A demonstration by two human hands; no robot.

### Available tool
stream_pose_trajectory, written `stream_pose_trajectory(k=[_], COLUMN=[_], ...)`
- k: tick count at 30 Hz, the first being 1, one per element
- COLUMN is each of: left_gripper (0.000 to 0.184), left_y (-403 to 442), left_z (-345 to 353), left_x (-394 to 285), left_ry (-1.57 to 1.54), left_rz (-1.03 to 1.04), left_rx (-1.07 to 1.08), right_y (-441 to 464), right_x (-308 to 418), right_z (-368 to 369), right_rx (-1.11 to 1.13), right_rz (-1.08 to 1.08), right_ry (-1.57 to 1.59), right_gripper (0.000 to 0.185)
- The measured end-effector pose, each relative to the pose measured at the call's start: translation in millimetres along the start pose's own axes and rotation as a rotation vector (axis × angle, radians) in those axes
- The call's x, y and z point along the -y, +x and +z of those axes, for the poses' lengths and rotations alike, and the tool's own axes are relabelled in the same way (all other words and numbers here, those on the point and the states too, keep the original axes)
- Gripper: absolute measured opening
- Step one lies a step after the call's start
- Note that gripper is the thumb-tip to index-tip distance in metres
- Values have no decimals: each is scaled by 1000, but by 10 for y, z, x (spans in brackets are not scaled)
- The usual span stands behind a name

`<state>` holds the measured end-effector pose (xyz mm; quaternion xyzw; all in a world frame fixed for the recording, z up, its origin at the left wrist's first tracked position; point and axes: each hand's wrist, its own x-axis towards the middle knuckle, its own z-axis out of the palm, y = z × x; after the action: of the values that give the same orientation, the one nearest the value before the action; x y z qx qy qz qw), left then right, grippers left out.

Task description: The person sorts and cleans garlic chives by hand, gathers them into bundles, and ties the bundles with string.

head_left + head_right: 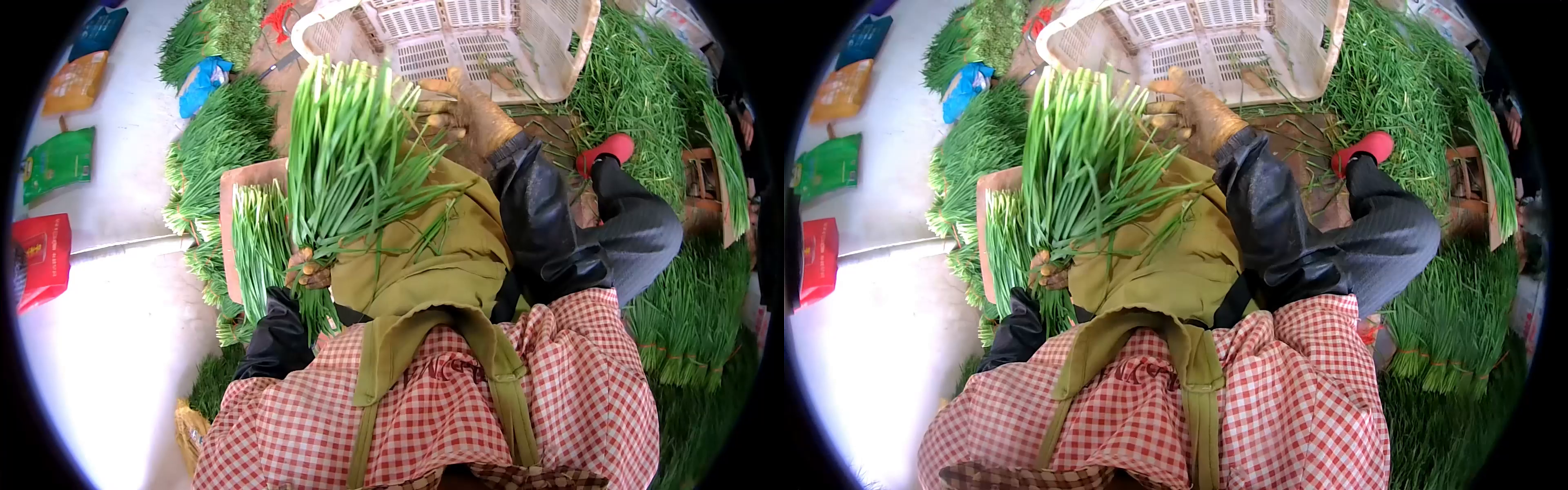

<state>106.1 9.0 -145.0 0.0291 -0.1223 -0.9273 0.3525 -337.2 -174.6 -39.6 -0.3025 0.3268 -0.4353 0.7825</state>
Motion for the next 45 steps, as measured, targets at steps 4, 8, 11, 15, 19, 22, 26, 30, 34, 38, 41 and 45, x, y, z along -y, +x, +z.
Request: stream_pose_trajectory(k=[4,8,11,15,19,22,26,30,34,38,41,45], left_gripper=[51,44,43,43,43,43,44,44,44,38,35,34], left_y=[251,323,350,498,531,524,481,403,344,325,357,374], left_z=[149,-243,-327,-198,-148,-139,-7,139,191,201,272,448], left_x=[-111,-89,-138,-252,-317,-335,-335,-324,-312,-256,-228,-187], left_ry=[-210,-385,-366,-231,-177,-128,-59,-1,24,54,67,181], left_rz=[-251,-324,-344,-328,-321,-322,-333,-355,-389,-346,-316,-239], left_rx=[23,434,524,384,281,209,107,16,-48,-34,-43,-203], right_y=[163,-61,-91,-171,-204,-109,23,-101,246,503,214,-187], right_x=[60,123,-114,-148,-193,-88,235,596,393,659,718,865], right_z=[2,162,185,153,-142,-542,-545,522,561,-695,-1248,-345], right_rx=[-158,-85,207,295,14,-309,-556,-249,-130,-517,-679,-556], right_rz=[54,165,249,317,252,125,-336,-378,-411,-119,100,-62], right_ry=[-59,-405,-359,-168,-377,-259,-659,-1539,-2029,-1981,-1867,-1767], right_gripper=[52,43,39,33,18,22,35,37,26,28,43,49])
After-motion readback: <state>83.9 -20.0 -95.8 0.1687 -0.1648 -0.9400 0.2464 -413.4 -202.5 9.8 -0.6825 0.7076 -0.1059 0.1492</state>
